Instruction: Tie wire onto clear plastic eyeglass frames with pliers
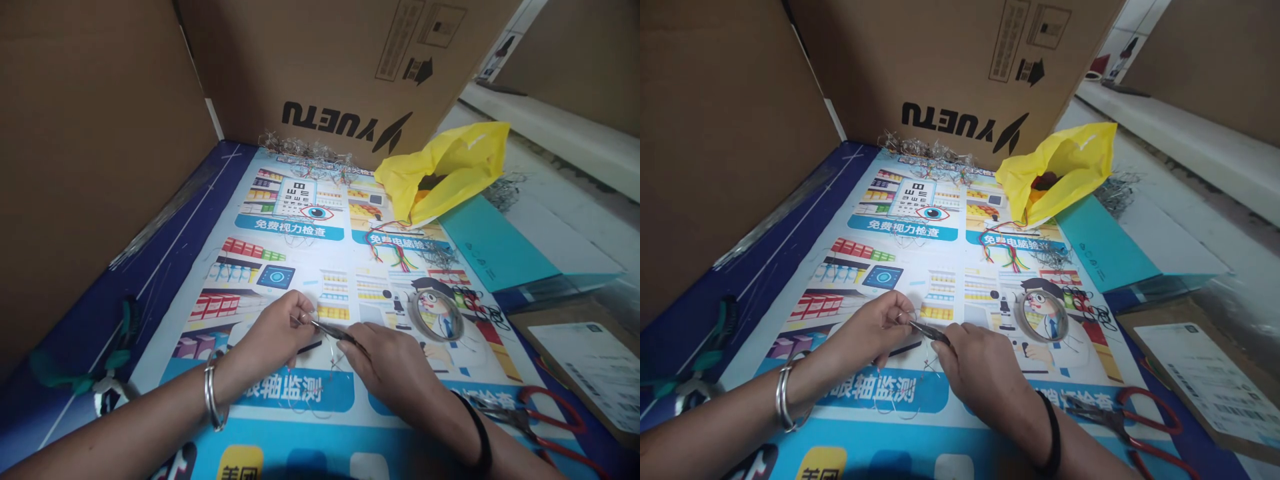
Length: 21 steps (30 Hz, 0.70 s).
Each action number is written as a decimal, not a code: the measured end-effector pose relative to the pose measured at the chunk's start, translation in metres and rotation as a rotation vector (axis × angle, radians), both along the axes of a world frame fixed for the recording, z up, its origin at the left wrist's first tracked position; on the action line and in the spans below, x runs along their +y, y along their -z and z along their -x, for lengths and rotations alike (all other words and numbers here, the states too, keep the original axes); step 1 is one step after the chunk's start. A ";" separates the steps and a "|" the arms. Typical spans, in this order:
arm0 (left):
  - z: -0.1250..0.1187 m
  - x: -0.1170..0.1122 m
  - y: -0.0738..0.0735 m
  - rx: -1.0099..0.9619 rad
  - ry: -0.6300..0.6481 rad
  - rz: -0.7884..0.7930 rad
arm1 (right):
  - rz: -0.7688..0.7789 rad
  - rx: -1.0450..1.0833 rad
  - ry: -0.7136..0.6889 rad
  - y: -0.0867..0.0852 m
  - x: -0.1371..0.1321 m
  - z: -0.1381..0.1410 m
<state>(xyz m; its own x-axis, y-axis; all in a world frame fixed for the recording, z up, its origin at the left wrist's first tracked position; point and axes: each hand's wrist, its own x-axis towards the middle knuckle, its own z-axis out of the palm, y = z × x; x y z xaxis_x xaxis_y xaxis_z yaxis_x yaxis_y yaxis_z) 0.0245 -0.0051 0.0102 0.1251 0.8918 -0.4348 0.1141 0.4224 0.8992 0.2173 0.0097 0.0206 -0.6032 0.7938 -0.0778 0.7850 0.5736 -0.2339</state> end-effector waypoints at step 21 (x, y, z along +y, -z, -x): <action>0.007 -0.001 0.003 -0.024 0.075 -0.012 | 0.112 0.097 -0.200 -0.006 0.019 -0.018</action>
